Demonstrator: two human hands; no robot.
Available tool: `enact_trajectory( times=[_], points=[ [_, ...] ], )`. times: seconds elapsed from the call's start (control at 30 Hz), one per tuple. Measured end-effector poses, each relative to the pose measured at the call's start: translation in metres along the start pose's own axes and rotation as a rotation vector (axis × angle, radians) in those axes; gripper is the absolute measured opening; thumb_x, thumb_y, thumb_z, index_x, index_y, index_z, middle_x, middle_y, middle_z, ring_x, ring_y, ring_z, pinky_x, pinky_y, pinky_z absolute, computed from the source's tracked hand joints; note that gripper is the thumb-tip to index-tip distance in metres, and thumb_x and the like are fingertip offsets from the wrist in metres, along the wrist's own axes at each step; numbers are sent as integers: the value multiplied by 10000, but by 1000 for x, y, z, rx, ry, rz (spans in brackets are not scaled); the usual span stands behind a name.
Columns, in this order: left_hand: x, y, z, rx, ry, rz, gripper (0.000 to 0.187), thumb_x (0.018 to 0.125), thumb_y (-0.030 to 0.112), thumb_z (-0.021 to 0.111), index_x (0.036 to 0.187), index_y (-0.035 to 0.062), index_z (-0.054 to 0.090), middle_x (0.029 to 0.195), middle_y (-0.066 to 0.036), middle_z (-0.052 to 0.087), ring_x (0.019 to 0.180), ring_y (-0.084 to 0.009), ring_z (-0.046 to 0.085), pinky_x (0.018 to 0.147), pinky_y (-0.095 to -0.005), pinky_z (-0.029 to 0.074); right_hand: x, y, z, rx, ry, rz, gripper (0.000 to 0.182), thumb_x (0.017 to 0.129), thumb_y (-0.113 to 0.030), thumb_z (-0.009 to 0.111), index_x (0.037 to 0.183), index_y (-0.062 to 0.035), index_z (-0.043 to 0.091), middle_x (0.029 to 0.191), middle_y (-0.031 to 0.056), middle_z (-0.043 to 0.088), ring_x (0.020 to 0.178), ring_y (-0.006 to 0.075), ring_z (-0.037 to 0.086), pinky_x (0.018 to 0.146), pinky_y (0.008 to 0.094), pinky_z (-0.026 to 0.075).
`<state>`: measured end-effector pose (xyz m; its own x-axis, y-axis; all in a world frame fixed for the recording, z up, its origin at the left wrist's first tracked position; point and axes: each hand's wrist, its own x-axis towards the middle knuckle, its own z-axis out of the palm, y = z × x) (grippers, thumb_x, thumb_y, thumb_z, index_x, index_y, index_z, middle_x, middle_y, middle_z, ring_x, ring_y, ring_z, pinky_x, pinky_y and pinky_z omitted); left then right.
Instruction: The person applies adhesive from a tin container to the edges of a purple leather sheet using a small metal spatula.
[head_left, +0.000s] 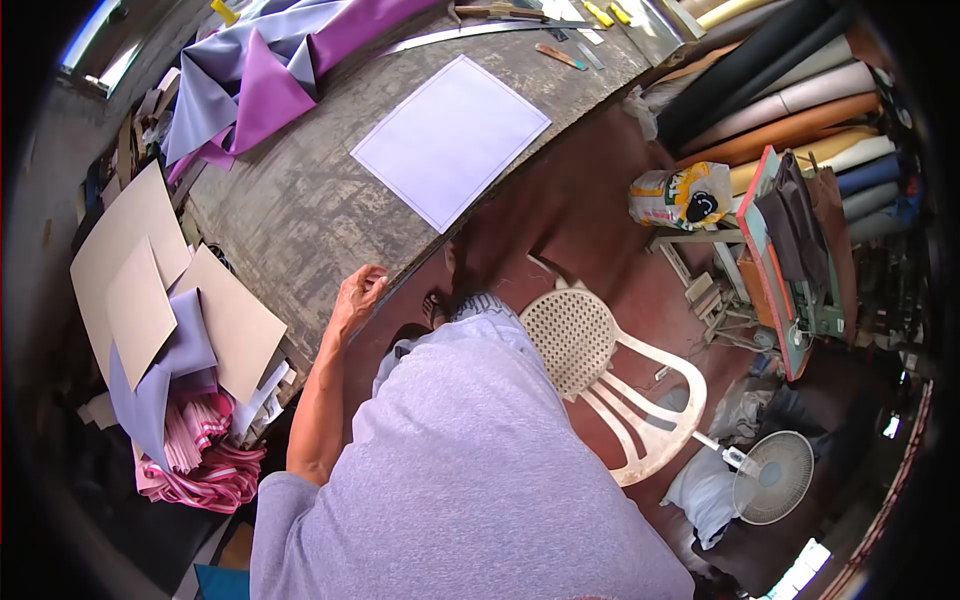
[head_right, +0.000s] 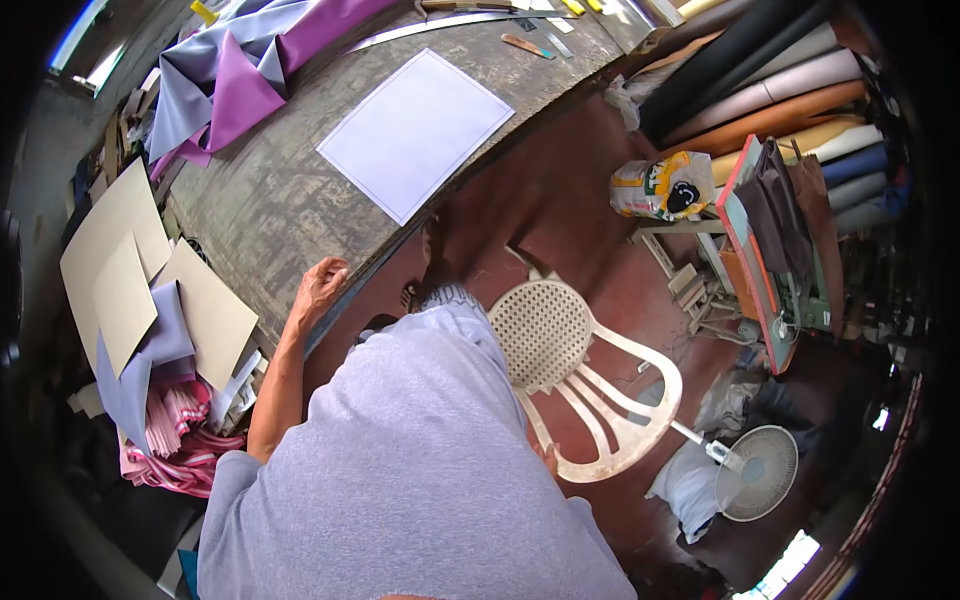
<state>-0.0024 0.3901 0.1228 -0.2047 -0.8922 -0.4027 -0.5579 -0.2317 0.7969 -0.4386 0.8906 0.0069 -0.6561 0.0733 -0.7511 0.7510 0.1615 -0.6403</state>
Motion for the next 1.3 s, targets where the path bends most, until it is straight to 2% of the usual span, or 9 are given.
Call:
enact_trajectory(
  times=[0.27,0.5,0.57,0.6,0.7,0.73,0.87,1.07,1.3],
  points=[
    [35,-37,13,-371,135,-115,223,977,154,618,1135,0,650,940,-42,694,827,-127,639,756,-298,521,-6,-67,129,-436,-260,-9,337,942,-128,543,1257,-18,595,1185,202,625,1177,279,588,1004,391,467],
    [97,16,31,166,603,114,175,905,72,634,1073,28,659,1000,-116,657,898,-282,624,814,-378,513,11,-106,290,-944,-507,-47,316,935,-180,554,1198,-30,645,1105,212,668,1133,285,619,974,393,472],
    [121,35,42,305,744,136,168,896,64,633,1059,33,657,1034,-134,631,960,-320,595,852,-402,500,25,-117,338,-1103,-564,-72,313,933,-195,557,1181,-33,659,1083,215,680,1120,286,628,966,394,473],
    [130,33,49,323,756,113,216,895,76,643,1107,35,645,1120,-154,603,1076,-337,547,924,-431,461,33,-122,359,-1186,-582,-91,312,932,-202,559,1172,-35,666,1071,217,686,1114,287,632,961,394,474],
    [144,46,69,481,853,66,275,895,86,654,1162,26,625,1187,-167,569,1129,-351,513,967,-453,430,86,-128,411,-1486,-618,-194,311,929,-225,563,1147,-39,687,1037,221,704,1094,290,646,949,395,476],
    [144,44,74,503,813,25,357,919,119,628,1256,13,574,1244,-187,530,1182,-370,475,1031,-475,372,160,-104,408,-1672,-620,-348,316,914,-260,583,1144,-70,685,1117,210,694,1123,348,625,942,435,478],
    [147,42,85,631,782,-34,452,980,259,531,1340,-11,492,1308,-209,491,1238,-386,442,1080,-498,310,225,-72,445,-2079,-809,-770,335,922,-296,573,1138,-68,688,1154,202,687,1151,364,605,979,430,463],
    [144,35,92,642,769,-73,596,1034,450,395,1395,-24,416,1350,-222,462,1272,-399,423,1090,-514,295,229,-13,530,-2180,-874,-681,324,918,-287,585,1129,-66,692,1133,200,691,1125,348,618,957,422,474],
    [141,34,91,639,755,-98,581,1024,427,423,1386,-27,422,1335,-218,476,1253,-400,445,1073,-516,320,238,7,581,-2203,-889,-700,311,912,-275,600,1118,-63,697,1110,198,695,1095,331,633,931,412,486]
  ],
)
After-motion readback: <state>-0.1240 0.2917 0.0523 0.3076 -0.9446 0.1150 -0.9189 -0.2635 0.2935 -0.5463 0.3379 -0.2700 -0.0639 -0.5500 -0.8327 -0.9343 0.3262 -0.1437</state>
